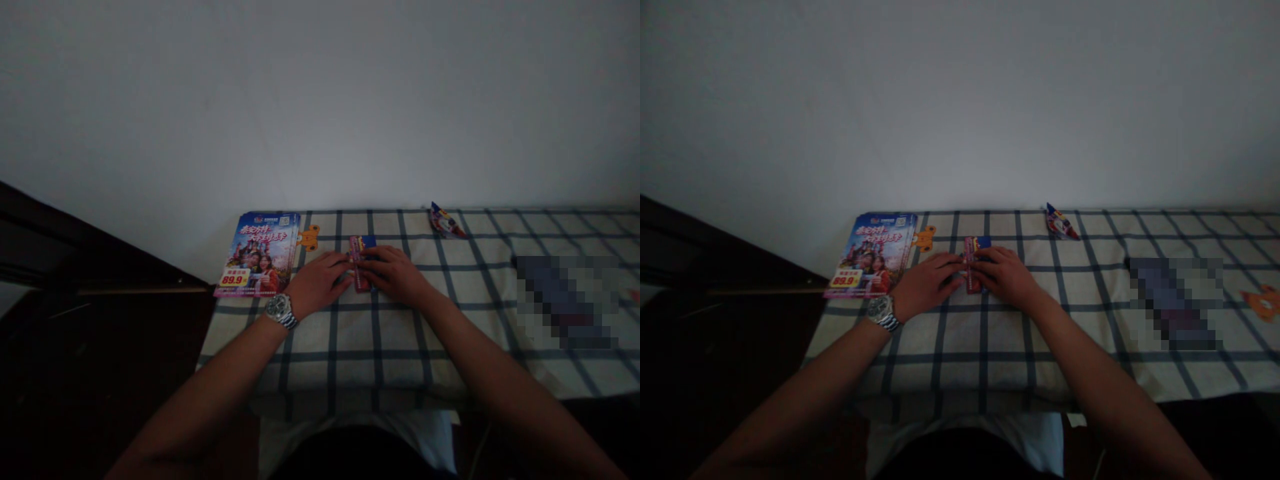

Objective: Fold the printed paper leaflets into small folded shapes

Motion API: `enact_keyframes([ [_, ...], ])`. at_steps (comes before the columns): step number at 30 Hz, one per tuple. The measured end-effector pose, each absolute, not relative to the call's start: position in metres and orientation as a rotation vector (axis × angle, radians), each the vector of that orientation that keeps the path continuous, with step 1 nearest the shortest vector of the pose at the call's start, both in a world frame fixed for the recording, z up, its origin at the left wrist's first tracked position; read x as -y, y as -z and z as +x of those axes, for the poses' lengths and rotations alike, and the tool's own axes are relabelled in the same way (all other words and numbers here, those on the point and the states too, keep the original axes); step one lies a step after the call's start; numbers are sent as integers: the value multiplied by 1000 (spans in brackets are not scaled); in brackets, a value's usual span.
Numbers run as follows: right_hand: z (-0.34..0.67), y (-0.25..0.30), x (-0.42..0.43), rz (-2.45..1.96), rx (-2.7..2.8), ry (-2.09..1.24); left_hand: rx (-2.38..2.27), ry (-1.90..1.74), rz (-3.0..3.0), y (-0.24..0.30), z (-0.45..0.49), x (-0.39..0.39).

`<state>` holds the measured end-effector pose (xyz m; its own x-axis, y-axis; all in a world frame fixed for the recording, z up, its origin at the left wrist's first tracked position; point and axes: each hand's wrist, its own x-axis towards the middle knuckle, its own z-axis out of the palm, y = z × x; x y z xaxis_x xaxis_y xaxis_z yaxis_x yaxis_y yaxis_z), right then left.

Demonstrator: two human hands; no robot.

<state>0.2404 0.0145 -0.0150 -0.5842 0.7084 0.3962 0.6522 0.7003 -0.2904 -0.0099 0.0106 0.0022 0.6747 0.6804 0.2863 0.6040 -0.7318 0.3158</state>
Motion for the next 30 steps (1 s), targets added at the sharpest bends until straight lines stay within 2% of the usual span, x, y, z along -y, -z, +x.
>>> enact_keyframes([
  [30,243,17,-15,-1041,2422,-166,-1099,-530,2730,-6,-4,-6],
])
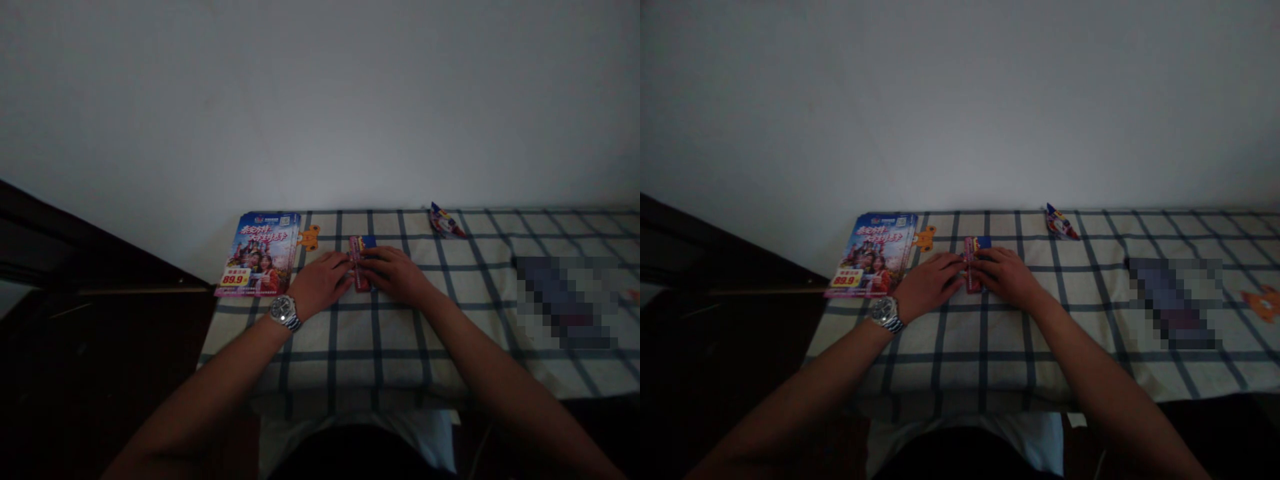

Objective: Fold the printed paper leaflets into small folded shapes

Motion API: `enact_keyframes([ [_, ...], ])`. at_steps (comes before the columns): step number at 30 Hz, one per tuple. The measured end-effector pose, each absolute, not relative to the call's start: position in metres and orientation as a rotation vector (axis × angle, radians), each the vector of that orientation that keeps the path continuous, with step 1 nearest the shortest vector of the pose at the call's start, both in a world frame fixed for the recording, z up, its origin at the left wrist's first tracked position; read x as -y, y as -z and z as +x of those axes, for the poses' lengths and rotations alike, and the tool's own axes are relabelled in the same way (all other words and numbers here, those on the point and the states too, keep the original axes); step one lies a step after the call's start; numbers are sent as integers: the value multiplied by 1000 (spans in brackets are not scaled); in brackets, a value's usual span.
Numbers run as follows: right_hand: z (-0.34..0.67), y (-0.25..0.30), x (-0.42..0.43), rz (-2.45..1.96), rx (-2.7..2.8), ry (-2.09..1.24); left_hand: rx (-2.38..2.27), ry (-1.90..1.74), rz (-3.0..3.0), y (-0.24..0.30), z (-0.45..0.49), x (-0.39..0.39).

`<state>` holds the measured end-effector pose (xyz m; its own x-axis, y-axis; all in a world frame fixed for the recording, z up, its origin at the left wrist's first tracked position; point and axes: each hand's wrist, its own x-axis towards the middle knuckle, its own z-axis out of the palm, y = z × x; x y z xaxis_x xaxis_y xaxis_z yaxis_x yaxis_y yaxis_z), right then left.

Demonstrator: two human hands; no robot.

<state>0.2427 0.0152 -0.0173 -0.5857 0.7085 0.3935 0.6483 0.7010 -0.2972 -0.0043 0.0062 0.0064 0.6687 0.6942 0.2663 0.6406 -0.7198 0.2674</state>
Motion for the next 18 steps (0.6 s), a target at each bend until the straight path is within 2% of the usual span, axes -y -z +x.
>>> enact_keyframes([
  [18,243,14,-14,-1056,2421,-174,-1097,-539,2771,-3,-3,-4],
])
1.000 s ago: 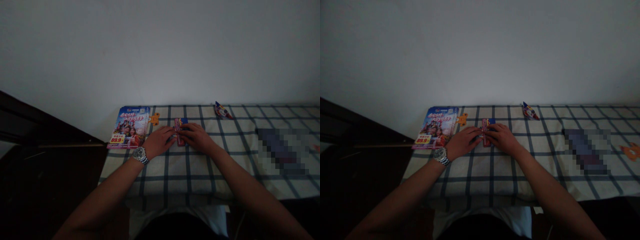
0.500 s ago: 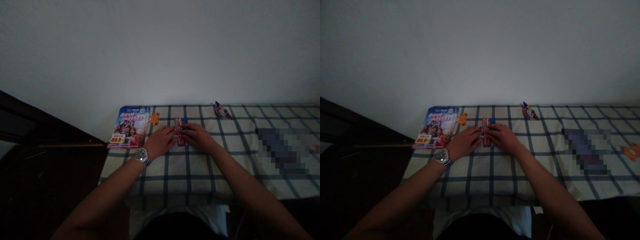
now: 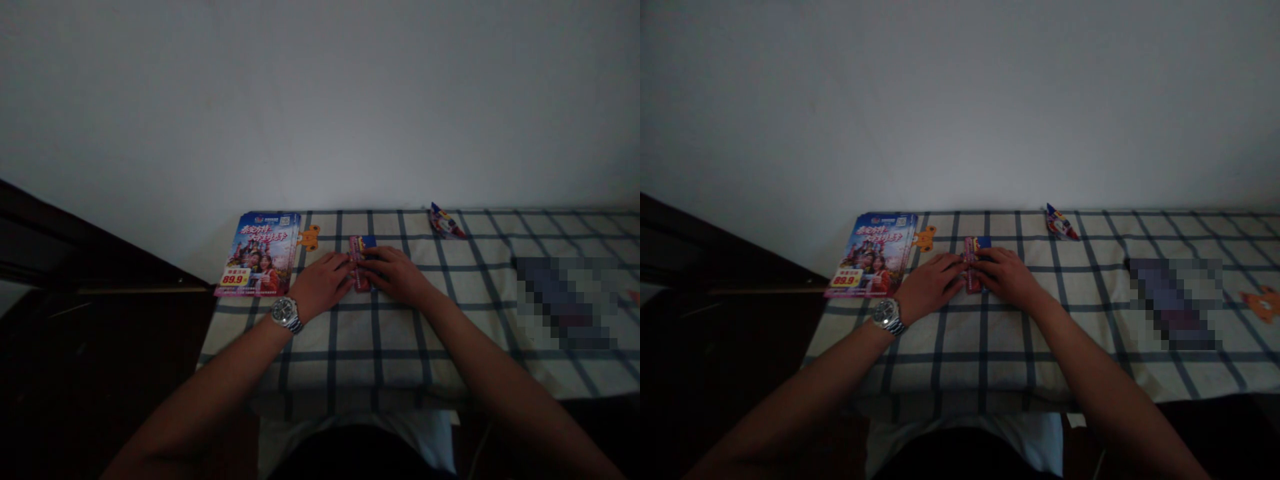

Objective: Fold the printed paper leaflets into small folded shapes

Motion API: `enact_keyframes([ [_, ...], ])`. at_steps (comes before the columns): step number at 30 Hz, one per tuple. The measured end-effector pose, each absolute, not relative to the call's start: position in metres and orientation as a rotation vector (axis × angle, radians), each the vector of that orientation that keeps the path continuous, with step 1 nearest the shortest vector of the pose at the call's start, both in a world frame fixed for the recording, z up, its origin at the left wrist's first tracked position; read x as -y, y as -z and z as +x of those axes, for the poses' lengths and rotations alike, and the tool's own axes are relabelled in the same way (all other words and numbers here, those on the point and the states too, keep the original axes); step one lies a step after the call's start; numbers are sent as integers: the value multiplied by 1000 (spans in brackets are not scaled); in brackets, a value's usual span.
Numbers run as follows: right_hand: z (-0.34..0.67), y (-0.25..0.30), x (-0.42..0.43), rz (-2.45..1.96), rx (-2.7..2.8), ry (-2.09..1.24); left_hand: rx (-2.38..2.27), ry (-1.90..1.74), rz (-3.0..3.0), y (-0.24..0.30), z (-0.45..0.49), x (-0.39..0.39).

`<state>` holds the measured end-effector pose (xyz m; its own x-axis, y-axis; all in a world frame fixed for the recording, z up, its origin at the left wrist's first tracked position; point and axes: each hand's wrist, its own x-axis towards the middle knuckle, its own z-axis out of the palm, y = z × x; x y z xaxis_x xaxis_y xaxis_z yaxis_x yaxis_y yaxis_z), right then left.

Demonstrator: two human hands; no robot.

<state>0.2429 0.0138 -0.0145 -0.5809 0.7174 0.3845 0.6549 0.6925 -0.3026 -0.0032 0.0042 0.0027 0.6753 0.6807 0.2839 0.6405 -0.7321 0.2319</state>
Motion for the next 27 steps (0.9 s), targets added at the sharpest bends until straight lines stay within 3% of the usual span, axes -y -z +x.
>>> enact_keyframes([
  [27,248,15,-17,-1063,2372,-235,-1108,-536,2792,-5,0,-3],
])
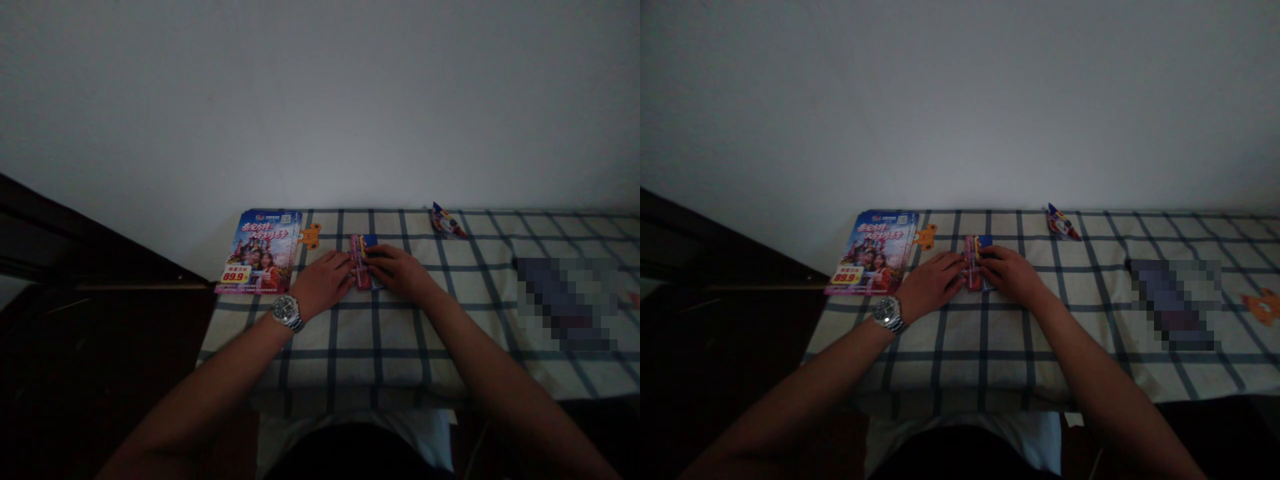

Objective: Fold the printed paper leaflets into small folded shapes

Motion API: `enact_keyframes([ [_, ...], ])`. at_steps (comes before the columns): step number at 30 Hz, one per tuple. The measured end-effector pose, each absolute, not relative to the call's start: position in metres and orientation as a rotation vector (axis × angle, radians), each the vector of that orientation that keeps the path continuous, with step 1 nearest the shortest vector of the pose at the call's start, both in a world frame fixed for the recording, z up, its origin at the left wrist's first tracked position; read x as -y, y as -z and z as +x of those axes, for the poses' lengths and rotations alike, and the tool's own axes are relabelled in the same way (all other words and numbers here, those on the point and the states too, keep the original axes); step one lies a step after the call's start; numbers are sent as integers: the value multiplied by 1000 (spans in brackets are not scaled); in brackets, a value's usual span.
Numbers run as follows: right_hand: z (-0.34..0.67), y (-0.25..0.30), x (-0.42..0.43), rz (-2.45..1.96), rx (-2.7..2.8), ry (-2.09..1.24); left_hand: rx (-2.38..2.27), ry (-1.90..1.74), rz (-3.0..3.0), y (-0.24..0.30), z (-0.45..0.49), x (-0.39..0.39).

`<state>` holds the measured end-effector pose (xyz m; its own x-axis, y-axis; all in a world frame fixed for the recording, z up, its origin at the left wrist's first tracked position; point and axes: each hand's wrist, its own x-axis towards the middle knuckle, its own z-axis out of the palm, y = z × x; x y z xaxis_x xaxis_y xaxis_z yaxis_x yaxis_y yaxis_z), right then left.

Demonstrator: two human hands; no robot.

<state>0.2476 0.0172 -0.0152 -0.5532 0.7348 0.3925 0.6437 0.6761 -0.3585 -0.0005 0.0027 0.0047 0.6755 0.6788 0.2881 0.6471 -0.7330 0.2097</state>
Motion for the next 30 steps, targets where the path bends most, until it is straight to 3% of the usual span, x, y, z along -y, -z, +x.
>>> enact_keyframes([
  [30,250,14,-23,-1077,2383,-172,-1103,-535,2816,0,1,-5],
])
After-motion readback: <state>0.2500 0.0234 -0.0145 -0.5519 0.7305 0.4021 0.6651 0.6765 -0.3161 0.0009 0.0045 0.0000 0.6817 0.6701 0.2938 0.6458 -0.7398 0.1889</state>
